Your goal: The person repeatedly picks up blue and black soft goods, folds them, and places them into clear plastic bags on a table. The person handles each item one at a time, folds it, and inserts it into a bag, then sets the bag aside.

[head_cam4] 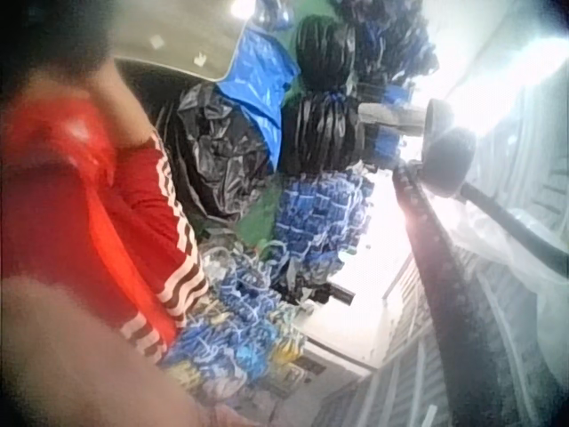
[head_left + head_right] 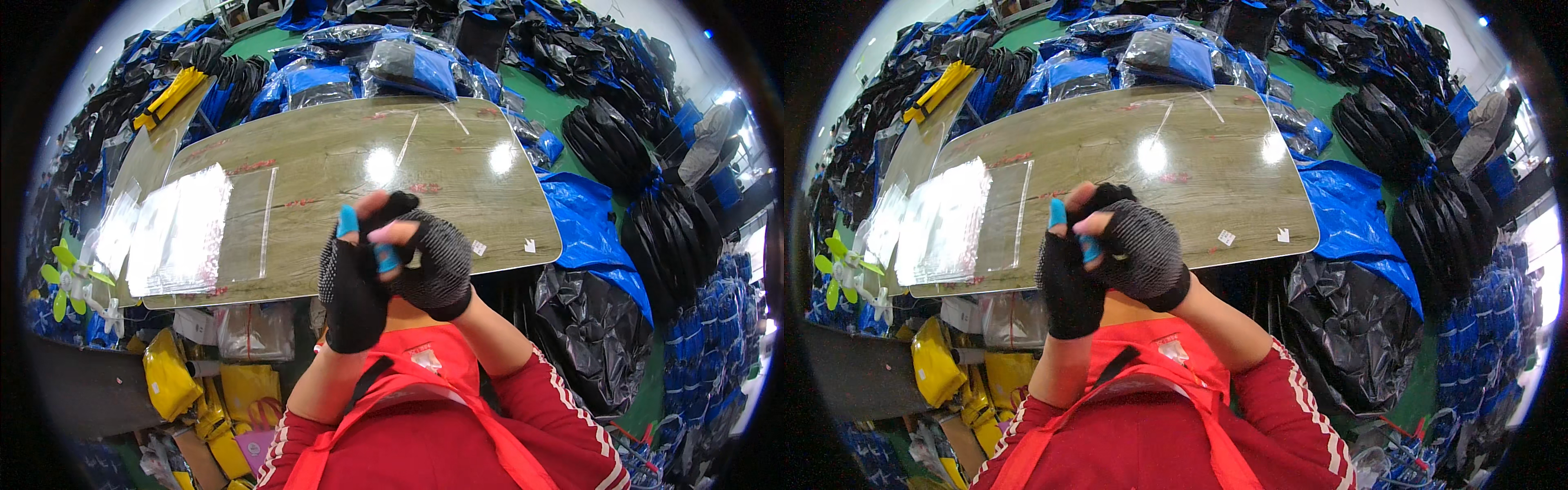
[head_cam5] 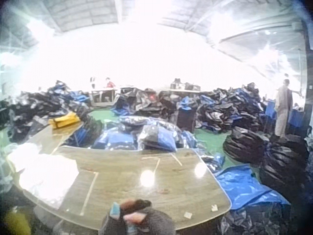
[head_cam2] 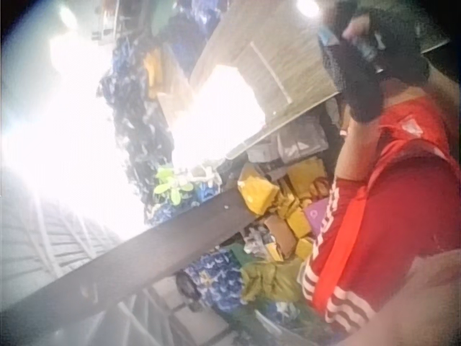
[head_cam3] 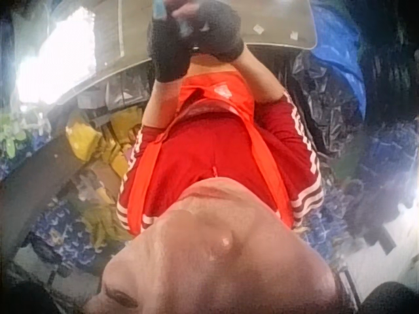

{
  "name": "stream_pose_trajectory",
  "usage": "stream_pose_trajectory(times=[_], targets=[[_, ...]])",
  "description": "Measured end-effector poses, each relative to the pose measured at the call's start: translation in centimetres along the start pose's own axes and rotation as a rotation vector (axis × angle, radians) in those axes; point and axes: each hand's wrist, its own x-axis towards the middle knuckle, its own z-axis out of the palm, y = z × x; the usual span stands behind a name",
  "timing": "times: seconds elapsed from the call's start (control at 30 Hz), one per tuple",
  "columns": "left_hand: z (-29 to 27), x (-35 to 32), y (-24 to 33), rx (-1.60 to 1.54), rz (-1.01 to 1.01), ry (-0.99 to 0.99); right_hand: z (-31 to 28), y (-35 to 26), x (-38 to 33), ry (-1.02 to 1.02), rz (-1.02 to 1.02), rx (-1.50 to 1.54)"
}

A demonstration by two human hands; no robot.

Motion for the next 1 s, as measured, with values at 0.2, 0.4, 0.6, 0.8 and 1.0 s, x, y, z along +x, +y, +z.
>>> stream_pose_trajectory(times=[0.2,0.4,0.6,0.8,1.0], targets=[[-0.2,0.7,-0.6,0.254,0.178,-0.002,-0.7,-1.2,-0.7,-0.086,0.581,0.292],[-1.2,1.0,0.1,0.195,-0.076,-0.054,-0.9,-0.2,-1.3,-0.164,0.847,0.6],[-2.3,1.2,0.0,1.281,0.452,0.118,-0.9,0.3,-1.6,0.047,0.287,-0.098],[-2.1,0.6,-1.3,0.518,0.327,0.251,-0.7,0.2,-1.5,-0.074,0.2,-0.306],[-1.5,0.4,-2.2,0.358,0.273,0.288,0.1,0.2,-1.2,-0.04,0.051,-0.345]])
